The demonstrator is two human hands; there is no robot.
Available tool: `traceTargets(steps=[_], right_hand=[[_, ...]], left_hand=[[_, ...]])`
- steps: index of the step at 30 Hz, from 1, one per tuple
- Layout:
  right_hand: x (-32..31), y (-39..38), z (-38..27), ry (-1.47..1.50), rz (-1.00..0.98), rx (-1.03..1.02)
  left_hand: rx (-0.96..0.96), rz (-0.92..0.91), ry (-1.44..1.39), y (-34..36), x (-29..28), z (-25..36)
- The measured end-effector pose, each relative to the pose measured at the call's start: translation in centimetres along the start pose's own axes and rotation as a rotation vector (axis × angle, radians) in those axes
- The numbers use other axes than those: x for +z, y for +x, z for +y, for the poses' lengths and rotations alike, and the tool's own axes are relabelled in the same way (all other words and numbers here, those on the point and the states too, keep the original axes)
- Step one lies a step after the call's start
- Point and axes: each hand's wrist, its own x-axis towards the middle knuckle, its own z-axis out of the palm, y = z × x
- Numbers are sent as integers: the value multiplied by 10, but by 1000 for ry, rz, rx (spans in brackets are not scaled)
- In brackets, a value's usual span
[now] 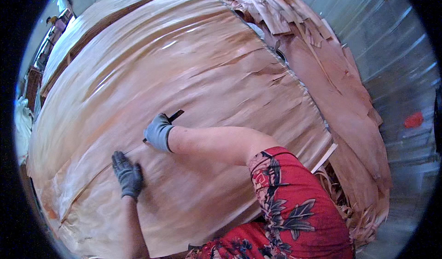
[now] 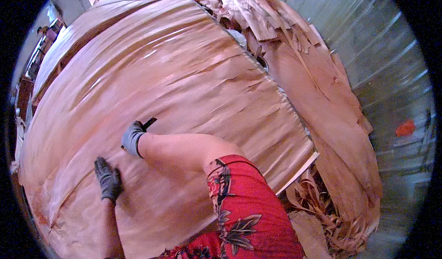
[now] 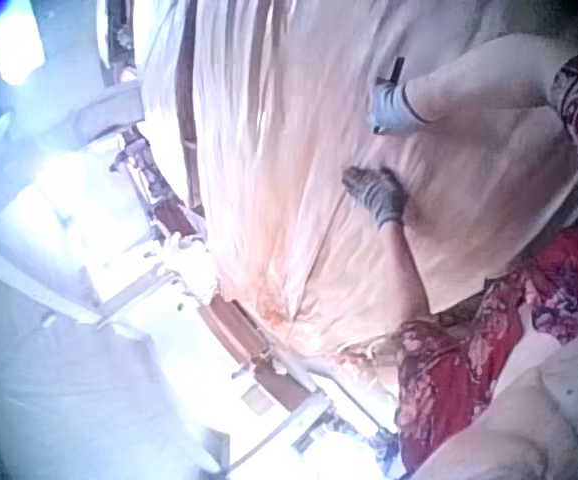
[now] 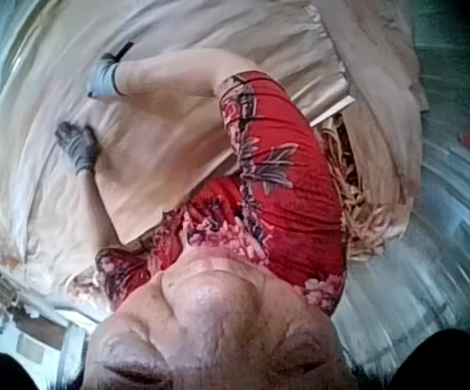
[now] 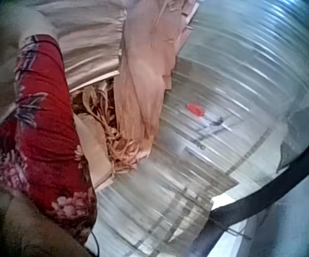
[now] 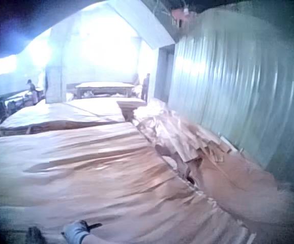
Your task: The person applies thin, translucent sheets of material onto a large curved wooden surface. They smooth the sheets by hand, use a utility knife to trim excess material, and secure the edges with strips of white tape.
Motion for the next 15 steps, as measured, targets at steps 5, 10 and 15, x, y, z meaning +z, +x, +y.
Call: traceTargets(steps=[5, 10, 15], right_hand=[[16, -52, 75, 32, 33, -46], [27, -92, 151, 21, -13, -10], [51, -124, 218, -32, 53, 33]], left_hand=[[-10, -131, 129, 0, 2, -21], [-67, -236, 117, 10, 0, -10], [-83, -226, 2, 4, -5, -14]])
